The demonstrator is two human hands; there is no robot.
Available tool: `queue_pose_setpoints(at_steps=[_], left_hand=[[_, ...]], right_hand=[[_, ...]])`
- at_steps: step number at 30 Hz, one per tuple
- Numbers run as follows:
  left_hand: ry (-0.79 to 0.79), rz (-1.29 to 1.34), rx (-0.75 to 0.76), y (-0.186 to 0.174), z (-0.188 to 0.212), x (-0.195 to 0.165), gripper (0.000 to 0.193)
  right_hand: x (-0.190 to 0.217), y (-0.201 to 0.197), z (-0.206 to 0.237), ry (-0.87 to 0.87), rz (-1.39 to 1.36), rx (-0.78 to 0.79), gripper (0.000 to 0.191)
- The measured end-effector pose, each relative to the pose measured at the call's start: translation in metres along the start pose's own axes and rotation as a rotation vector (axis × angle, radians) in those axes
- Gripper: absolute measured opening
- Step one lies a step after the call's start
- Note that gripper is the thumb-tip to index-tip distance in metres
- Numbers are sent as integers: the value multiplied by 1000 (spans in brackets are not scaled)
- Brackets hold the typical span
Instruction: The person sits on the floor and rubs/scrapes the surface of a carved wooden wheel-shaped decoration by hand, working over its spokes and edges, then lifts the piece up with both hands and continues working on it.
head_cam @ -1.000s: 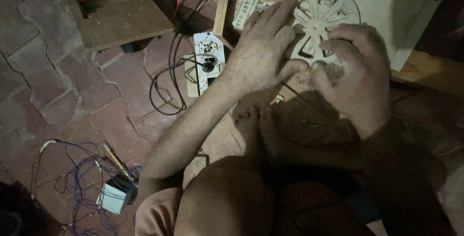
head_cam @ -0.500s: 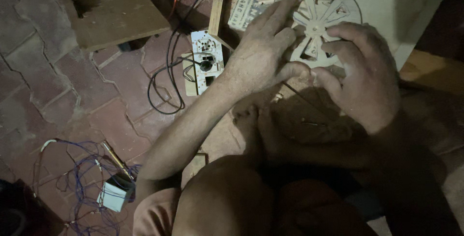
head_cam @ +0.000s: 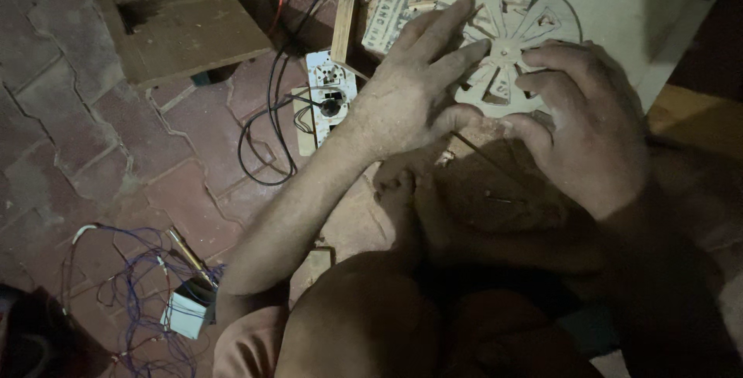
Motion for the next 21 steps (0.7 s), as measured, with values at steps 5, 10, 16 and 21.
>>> queue_pose_setpoints(at_steps=[5, 10, 16, 21], left_hand=[[-37, 34, 3, 3, 1, 0, 83], [-31, -1, -22, 3, 1, 1, 85], [-40, 3, -47, 0, 0, -2, 84], [-49, 13, -23, -8, 1, -5, 84]], right_hand=[[-2, 0, 0, -6, -12, -9, 44], [-4, 0, 3, -23, -44, -22, 43], [-10, 3, 5, -33, -27, 11, 45], [-14, 7, 12, -15, -102, 4, 44]])
Point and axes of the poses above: each hand's wrist, its own z-axis away from the middle knuckle, its own y-axis out of the palm, x = y × z, the point moved 2 cm from there along -z, towards the middle knuckle, and after that the axes turned 6 degrees about -y, right-handed, at the moved point
